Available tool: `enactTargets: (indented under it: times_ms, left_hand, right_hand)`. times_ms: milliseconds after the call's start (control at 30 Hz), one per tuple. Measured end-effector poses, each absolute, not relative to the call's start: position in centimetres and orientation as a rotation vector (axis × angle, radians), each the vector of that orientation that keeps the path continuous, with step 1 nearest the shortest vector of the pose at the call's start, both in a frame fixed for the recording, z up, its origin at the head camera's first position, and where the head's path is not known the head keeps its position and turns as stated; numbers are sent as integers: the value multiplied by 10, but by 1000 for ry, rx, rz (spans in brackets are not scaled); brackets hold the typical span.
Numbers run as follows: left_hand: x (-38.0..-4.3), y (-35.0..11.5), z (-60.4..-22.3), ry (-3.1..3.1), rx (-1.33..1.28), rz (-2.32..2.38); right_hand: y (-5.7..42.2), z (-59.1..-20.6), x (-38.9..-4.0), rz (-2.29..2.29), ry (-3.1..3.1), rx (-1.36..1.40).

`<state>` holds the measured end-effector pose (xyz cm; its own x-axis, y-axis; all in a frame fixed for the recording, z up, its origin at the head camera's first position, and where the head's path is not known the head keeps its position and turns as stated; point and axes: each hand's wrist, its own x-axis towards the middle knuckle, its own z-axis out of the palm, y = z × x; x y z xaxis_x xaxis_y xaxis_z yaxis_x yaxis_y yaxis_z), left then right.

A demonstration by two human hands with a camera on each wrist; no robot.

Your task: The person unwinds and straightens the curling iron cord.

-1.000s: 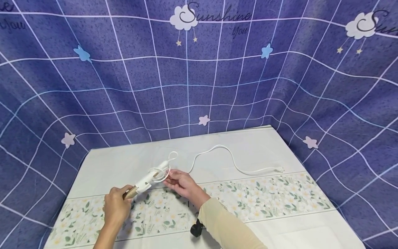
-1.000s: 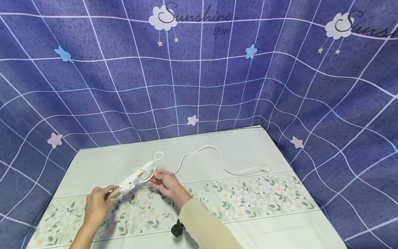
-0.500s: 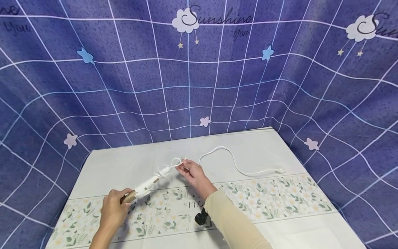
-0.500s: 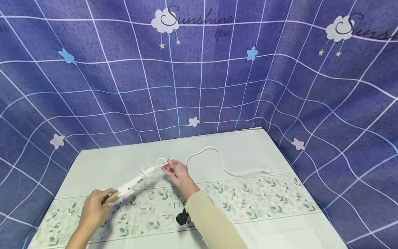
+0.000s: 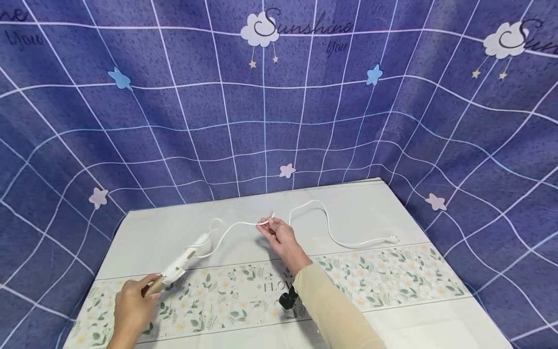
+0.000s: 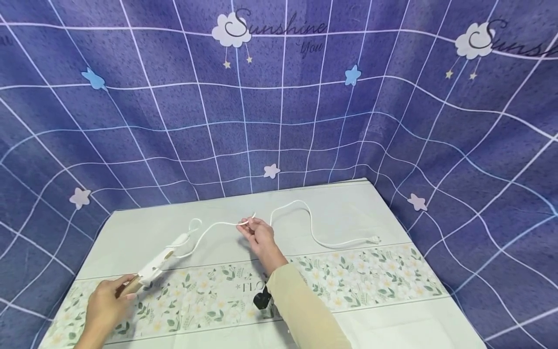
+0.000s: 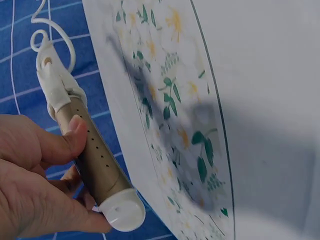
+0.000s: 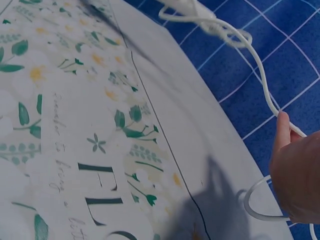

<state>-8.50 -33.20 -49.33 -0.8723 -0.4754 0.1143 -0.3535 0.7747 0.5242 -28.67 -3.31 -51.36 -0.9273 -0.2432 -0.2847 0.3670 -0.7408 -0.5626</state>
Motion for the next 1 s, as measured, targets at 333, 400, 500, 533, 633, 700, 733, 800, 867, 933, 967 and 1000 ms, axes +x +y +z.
enactTargets:
  times_ms: [333,400,500,533,633,700,733,800,867,933,967,1000]
  left_hand:
    - [-68,-371,-491,-2955,396,-768]
    - [-66,-377,-490,-3007,347,-760]
    - [-63,-383,-490,-3041,293,-706]
    - [-62,-385,-490,-3037,281,-690]
    - [-58,-390,-493,-3005,260,-633]
    - [-56,-394,-495,-2979,262,-609]
    - [-55,-396,-497,-2966,260,-593]
    - [-54,-401,-498,-2966,296,-594]
    - [-53,-405,-500,-2966,356,-589]
    - [-51,-409,-502,-2986,441,-621]
    - [-50,-411,-502,-2984,497,-631]
    - [-49,-412,-503,-2978,551,-640]
  right_hand:
    - [-24,-513,-299,-2737,899,289]
    - [-22,-511,-301,-2761,886,282]
    - [-21,-506,-303,-2802,862,274]
    - [-20,-505,-303,-2814,855,272]
    - [-19,-500,-304,-2846,825,275]
    - [-18,-498,-305,-2864,804,271]
    - [-17,-497,-305,-2872,791,267]
    - [-16,-496,-306,-2883,772,256]
    - [-14,-496,-307,-2893,755,250]
    - [-13,-496,-307,-2903,752,248]
    - [-13,-496,-307,-2905,760,247]
    - [-12,-497,-307,-2907,771,249]
